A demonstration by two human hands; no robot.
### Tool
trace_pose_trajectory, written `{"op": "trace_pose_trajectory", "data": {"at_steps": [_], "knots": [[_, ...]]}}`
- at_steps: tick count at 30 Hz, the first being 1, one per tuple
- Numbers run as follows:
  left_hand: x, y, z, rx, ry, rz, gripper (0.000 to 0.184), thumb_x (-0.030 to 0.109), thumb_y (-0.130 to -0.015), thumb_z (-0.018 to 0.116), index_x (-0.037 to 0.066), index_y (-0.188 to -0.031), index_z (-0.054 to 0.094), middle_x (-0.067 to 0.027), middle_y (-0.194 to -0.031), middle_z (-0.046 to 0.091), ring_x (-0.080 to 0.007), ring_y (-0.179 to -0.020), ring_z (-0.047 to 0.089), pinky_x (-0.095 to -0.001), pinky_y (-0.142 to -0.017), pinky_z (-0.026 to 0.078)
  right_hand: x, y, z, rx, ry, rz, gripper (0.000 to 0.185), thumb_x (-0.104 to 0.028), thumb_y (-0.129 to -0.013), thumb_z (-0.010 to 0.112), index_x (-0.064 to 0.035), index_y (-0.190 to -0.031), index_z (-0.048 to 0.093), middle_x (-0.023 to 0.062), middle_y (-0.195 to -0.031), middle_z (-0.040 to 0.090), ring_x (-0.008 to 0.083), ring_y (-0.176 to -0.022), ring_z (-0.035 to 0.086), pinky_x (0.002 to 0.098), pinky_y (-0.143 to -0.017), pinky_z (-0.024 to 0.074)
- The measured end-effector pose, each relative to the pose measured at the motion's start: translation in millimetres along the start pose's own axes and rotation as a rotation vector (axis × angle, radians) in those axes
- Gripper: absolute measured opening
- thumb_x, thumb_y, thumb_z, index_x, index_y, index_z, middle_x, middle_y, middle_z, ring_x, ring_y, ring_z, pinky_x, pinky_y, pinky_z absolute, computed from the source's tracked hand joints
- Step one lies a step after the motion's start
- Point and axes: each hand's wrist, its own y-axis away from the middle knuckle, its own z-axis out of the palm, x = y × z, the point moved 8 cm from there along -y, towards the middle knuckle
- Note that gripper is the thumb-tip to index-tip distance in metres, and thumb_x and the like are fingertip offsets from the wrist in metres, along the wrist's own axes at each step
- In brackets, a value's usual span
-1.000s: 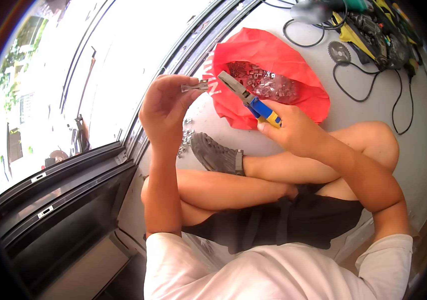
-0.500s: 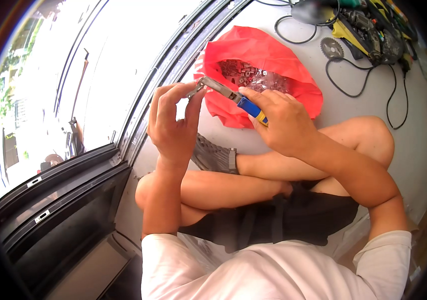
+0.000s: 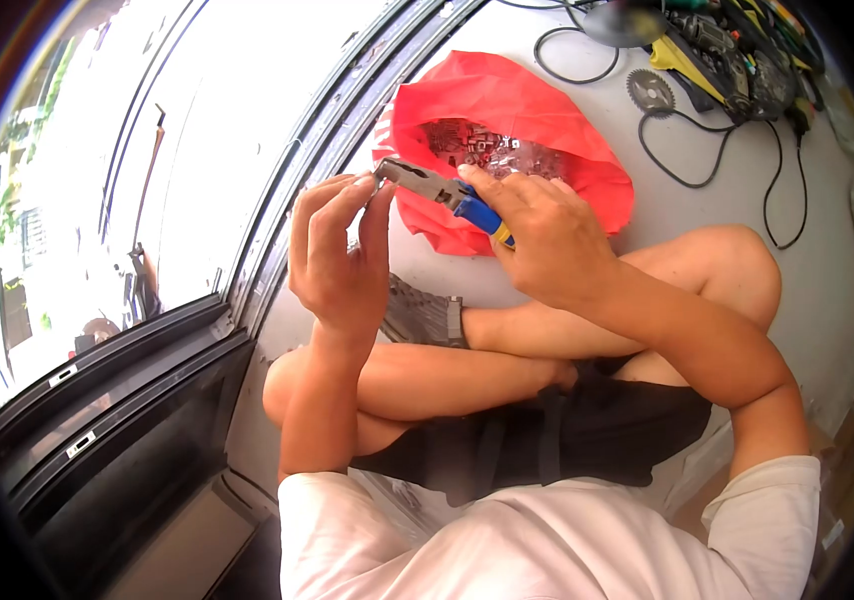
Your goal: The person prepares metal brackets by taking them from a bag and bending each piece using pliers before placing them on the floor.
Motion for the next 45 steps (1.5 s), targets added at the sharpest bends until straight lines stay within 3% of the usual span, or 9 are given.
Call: {"op": "trace_pose_trajectory", "data": {"at_steps": [8, 12, 15, 18, 23, 36, 41, 43, 45], "knots": [[-4, 6, 2, 0.023, 0.047, 0.011, 0.029, -0.01, -0.083, 0.08, 0.0, -0.105, 0.064, -0.0142, -0.098, 0.071, -0.0248, -0.087, 0.071, -0.0328, -0.07, 0.058, 9, 3, 15, -0.053, -0.284, 0.135, 0.041, -0.007, -0.088, 0.069, -0.0039, -0.126, 0.052, 0.0209, -0.107, 0.062, 0.0434, -0.101, 0.063, 0.0513, -0.084, 0.0508], [-12, 6, 5, -0.026, 0.111, -0.072, 0.023, -0.007, -0.093, 0.072, -0.003, -0.114, 0.063, -0.0158, -0.109, 0.068, -0.0219, -0.096, 0.07, -0.0314, -0.085, 0.058, 9, 0, 12, -0.015, -0.3, 0.14, 0.039, -0.004, -0.088, 0.069, -0.0018, -0.123, 0.051, 0.0228, -0.106, 0.06, 0.0455, -0.1, 0.063, 0.0512, -0.084, 0.0511], [-24, 6, 7, -0.079, 0.15, -0.215, 0.019, 0.01, -0.099, 0.069, -0.002, -0.113, 0.064, -0.0143, -0.1, 0.071, -0.0251, -0.086, 0.069, -0.035, -0.071, 0.054, 10, -3, 10, 0.024, -0.276, 0.11, 0.042, -0.002, -0.086, 0.069, -0.0016, -0.124, 0.051, 0.023, -0.106, 0.06, 0.046, -0.098, 0.063, 0.0511, -0.082, 0.0517], [-25, 10, 13, -0.187, 0.106, -0.349, 0.015, 0.01, -0.101, 0.066, -0.002, -0.111, 0.066, -0.0155, -0.098, 0.071, -0.026, -0.084, 0.069, -0.0356, -0.07, 0.053, 11, -3, 11, 0.034, -0.243, 0.083, 0.043, -0.001, -0.085, 0.068, -0.0015, -0.124, 0.05, 0.0229, -0.106, 0.06, 0.0464, -0.095, 0.063, 0.0514, -0.08, 0.0522], [-28, 10, 13, -0.246, -0.105, -0.261, 0.021, 0.016, -0.106, 0.057, 0.001, -0.098, 0.069, -0.0105, -0.076, 0.066, -0.0324, -0.061, 0.062, -0.0412, -0.056, 0.047, 2, -8, 7, 0.06, -0.072, 0.002, 0.045, -0.001, -0.083, 0.067, -0.001, -0.124, 0.05, 0.0226, -0.105, 0.059, 0.0469, -0.094, 0.063, 0.0521, -0.079, 0.0529], [-34, 22, 19, -0.012, -0.031, 0.031, 0.027, 0.013, -0.107, 0.049, -0.001, -0.089, 0.063, -0.0119, -0.07, 0.059, -0.0316, -0.056, 0.056, -0.0407, -0.05, 0.041, 14, -5, 14, 0.083, -0.204, 0.009, 0.043, 0.001, -0.08, 0.065, -0.0032, -0.122, 0.056, 0.021, -0.105, 0.062, 0.0453, -0.092, 0.064, 0.0519, -0.077, 0.054], [-48, 30, 21, 0.003, 0.104, -0.225, 0.034, 0.018, -0.11, 0.046, -0.002, -0.087, 0.062, -0.0081, -0.065, 0.054, -0.0228, -0.051, 0.052, -0.035, -0.049, 0.038, 24, -6, 23, 0.032, -0.376, 0.018, 0.033, -0.003, -0.086, 0.066, -0.0047, -0.119, 0.059, 0.02, -0.1, 0.066, 0.0464, -0.089, 0.065, 0.0502, -0.074, 0.0532], [-49, 24, 15, 0.001, 0.126, -0.265, 0.053, 0.033, -0.115, 0.037, -0.002, -0.089, 0.067, -0.0019, -0.062, 0.058, -0.0091, -0.051, 0.049, -0.0257, -0.048, 0.035, 18, -12, 20, -0.006, -0.507, -0.04, 0.023, -0.01, -0.093, 0.069, -0.0048, -0.114, 0.062, 0.0172, -0.089, 0.066, 0.0394, -0.082, 0.068, 0.0458, -0.071, 0.0525], [-49, 20, 11, 0.002, 0.164, -0.223, 0.055, 0.035, -0.115, 0.035, -0.002, -0.09, 0.067, -0.0027, -0.063, 0.058, -0.0091, -0.051, 0.049, -0.0248, -0.049, 0.035, 13, -16, 19, -0.127, -0.617, -0.007, 0.021, -0.014, -0.094, 0.071, -0.0045, -0.111, 0.064, 0.0134, -0.084, 0.065, 0.0306, -0.076, 0.067, 0.0416, -0.067, 0.0519]]}}
